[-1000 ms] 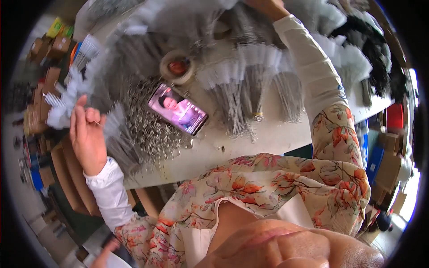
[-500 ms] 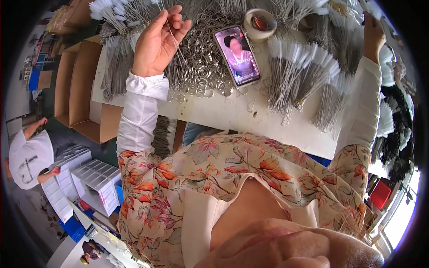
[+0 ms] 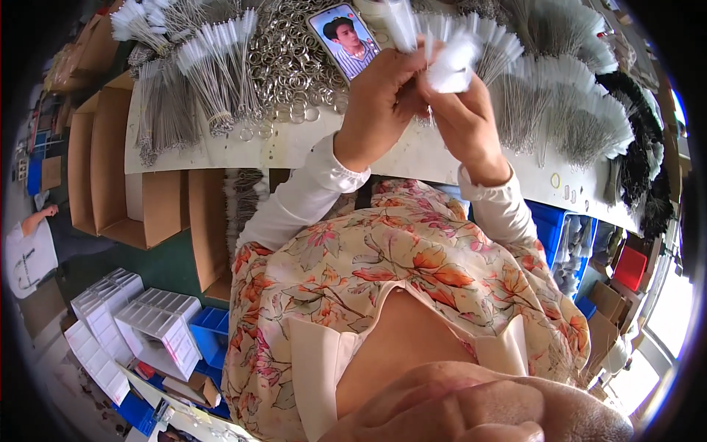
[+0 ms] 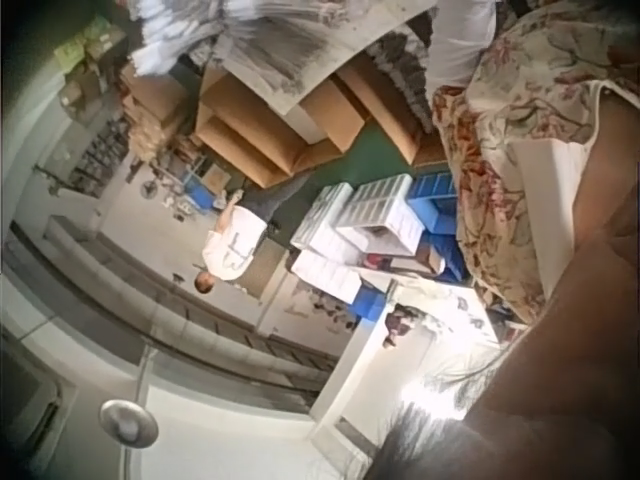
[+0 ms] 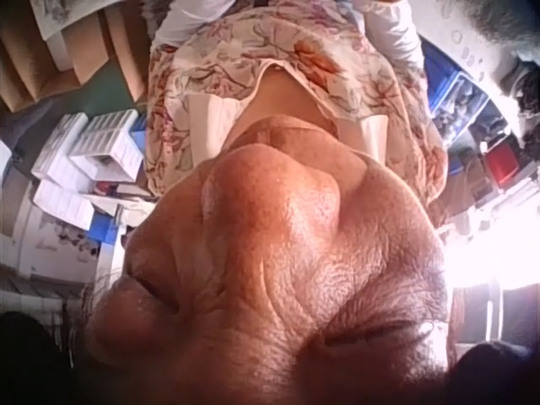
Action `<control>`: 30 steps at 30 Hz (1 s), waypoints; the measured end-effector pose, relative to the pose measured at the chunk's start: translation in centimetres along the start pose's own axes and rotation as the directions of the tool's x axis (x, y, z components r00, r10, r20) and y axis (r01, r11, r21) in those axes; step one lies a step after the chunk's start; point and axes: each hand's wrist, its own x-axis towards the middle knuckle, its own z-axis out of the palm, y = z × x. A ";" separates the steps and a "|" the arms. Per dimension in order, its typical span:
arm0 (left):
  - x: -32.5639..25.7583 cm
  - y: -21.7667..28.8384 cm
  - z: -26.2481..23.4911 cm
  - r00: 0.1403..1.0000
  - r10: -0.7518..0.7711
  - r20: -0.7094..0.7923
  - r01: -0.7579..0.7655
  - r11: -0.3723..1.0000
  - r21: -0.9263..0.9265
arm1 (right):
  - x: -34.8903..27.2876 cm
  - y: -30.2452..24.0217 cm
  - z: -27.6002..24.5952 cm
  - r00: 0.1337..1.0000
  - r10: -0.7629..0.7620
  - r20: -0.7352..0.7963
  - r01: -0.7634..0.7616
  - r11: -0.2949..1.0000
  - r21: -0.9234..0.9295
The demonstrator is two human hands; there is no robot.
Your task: Assembling small white cleaning brushes onto metal rings at a workbench.
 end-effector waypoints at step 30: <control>-11.8 -0.1 0.8 0.935 0.055 0.349 -0.036 0.997 -0.062 | -10.3 3.5 -4.7 0.728 0.645 0.232 -0.592 0.762 -0.262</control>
